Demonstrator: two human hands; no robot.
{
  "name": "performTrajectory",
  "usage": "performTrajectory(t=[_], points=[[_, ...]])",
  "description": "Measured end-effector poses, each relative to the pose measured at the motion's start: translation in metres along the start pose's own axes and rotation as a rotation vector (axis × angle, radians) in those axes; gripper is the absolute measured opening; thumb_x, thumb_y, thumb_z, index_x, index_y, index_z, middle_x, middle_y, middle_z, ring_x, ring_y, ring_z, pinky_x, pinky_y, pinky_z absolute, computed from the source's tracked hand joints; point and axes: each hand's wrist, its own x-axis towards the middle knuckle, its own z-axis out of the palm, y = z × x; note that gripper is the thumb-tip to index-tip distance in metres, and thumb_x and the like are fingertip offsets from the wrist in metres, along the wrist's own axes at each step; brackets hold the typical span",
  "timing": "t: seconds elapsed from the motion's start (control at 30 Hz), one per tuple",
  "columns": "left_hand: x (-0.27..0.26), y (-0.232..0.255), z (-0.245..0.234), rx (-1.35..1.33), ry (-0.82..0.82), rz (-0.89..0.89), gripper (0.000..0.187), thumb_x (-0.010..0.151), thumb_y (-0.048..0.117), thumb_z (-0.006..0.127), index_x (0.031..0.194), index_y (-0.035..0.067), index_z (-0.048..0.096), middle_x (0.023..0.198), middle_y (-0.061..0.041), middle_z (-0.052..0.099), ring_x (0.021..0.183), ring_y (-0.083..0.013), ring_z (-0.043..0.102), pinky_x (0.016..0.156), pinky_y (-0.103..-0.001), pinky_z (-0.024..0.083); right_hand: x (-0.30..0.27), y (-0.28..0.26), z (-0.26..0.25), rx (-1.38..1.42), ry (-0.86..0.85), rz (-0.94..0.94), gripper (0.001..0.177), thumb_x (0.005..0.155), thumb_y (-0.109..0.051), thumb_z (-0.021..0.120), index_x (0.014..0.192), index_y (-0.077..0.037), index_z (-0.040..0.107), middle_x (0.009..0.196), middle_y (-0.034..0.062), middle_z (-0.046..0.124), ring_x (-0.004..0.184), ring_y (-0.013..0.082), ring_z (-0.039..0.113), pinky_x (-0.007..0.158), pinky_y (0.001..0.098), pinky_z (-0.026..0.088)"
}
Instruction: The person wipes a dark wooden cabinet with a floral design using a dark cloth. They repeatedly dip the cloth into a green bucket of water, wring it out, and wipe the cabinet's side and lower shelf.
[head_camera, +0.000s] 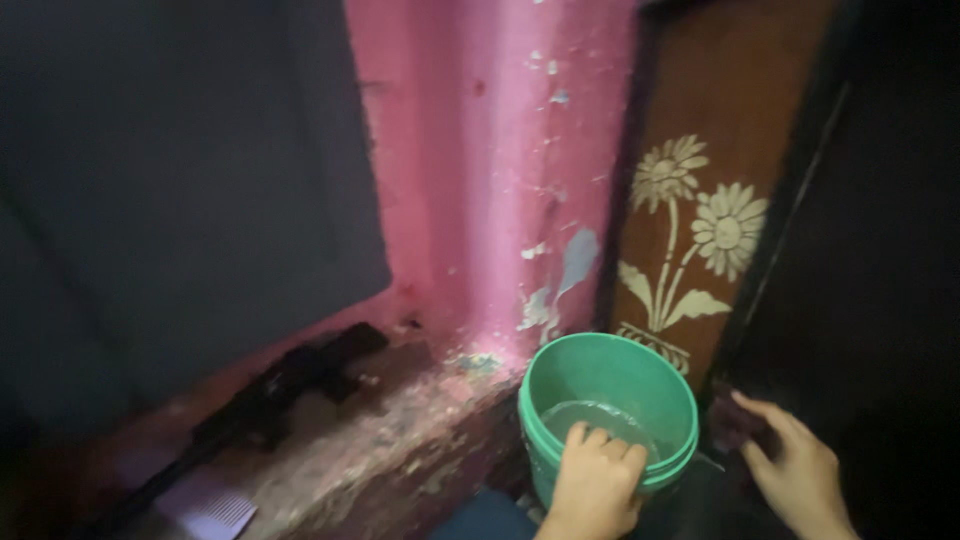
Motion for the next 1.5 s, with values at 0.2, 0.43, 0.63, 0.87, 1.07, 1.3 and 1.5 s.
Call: performTrajectory(t=[0.2, 0.43, 0.63, 0.87, 1.07, 1.3, 1.5], points=[[-0.022, 0.000, 0.003, 0.004, 0.053, -0.043, 0.033, 0.056, 0.016, 0.084, 0.085, 0.014, 0.069, 0.086, -0.005, 0.069, 0.094, -0.0265, 0.064, 0.097, -0.048, 0.042, -0.030, 0.035, 0.008, 0.568, -0.328, -0.150, 0.056, 0.082, -0.012, 0.077, 0.136, -0.019, 0.065, 0.125, 0.0053, 0.074, 0.105, 0.0172, 0.077, 0.092, 0.0321, 0.060], [-0.018, 0.013, -0.049, -0.068, 0.255, -0.179, 0.035, 0.051, 0.009, 0.082, 0.084, 0.010, 0.071, 0.087, -0.005, 0.071, 0.097, -0.0271, 0.063, 0.094, -0.049, 0.040, -0.030, 0.065, -0.005, 0.375, -0.383, 0.006, 0.059, 0.079, -0.004, 0.075, 0.136, -0.012, 0.062, 0.122, 0.0099, 0.076, 0.108, 0.0206, 0.077, 0.096, 0.0355, 0.058], [-0.043, 0.025, -0.093, -0.074, 0.224, -0.265, 0.033, 0.050, 0.007, 0.082, 0.081, 0.010, 0.069, 0.085, -0.005, 0.068, 0.093, -0.0283, 0.062, 0.089, -0.047, 0.041, -0.078, 0.036, -0.010, 0.389, -0.340, -0.174, 0.062, 0.076, 0.004, 0.073, 0.137, -0.006, 0.061, 0.121, 0.0138, 0.077, 0.111, 0.0235, 0.077, 0.099, 0.0383, 0.056], [-0.095, 0.017, -0.109, 0.042, 0.139, -0.157, 0.044, 0.036, 0.007, 0.077, 0.079, 0.009, 0.070, 0.082, -0.005, 0.068, 0.087, -0.0286, 0.061, 0.080, -0.047, 0.044, -0.124, -0.039, -0.012, 0.184, -0.145, 0.109, 0.056, 0.078, 0.009, 0.075, 0.127, -0.017, 0.074, 0.127, 0.0128, 0.073, 0.120, 0.0227, 0.070, 0.105, 0.0332, 0.055], [-0.127, 0.020, -0.104, 0.216, 0.015, -0.261, 0.047, 0.034, 0.007, 0.076, 0.081, 0.011, 0.070, 0.082, -0.005, 0.067, 0.087, -0.0302, 0.061, 0.074, -0.045, 0.046, -0.128, -0.053, -0.043, 0.327, -0.074, 0.114, 0.060, 0.077, 0.007, 0.070, 0.130, -0.021, 0.070, 0.125, 0.0075, 0.074, 0.115, 0.0166, 0.072, 0.078, 0.0279, 0.066], [-0.170, 0.001, -0.096, 0.306, -0.178, -0.385, 0.039, 0.044, 0.014, 0.076, 0.083, 0.016, 0.073, 0.087, -0.002, 0.068, 0.087, -0.0296, 0.062, 0.064, -0.045, 0.047, -0.124, -0.059, -0.045, 0.444, -0.045, 0.154, 0.056, 0.079, 0.007, 0.069, 0.130, -0.018, 0.070, 0.120, 0.0049, 0.076, 0.096, 0.0156, 0.077, 0.072, 0.0279, 0.063], [-0.169, 0.008, -0.098, 0.506, -0.518, -0.599, 0.028, 0.072, 0.033, 0.066, 0.098, 0.028, 0.077, 0.097, 0.006, 0.070, 0.092, -0.0183, 0.065, 0.067, -0.039, 0.052, -0.116, -0.061, -0.029, 0.591, -0.007, 0.097, 0.052, 0.079, 0.002, 0.075, 0.128, -0.015, 0.071, 0.116, 0.0065, 0.078, 0.103, 0.0139, 0.076, 0.074, 0.0269, 0.062]])
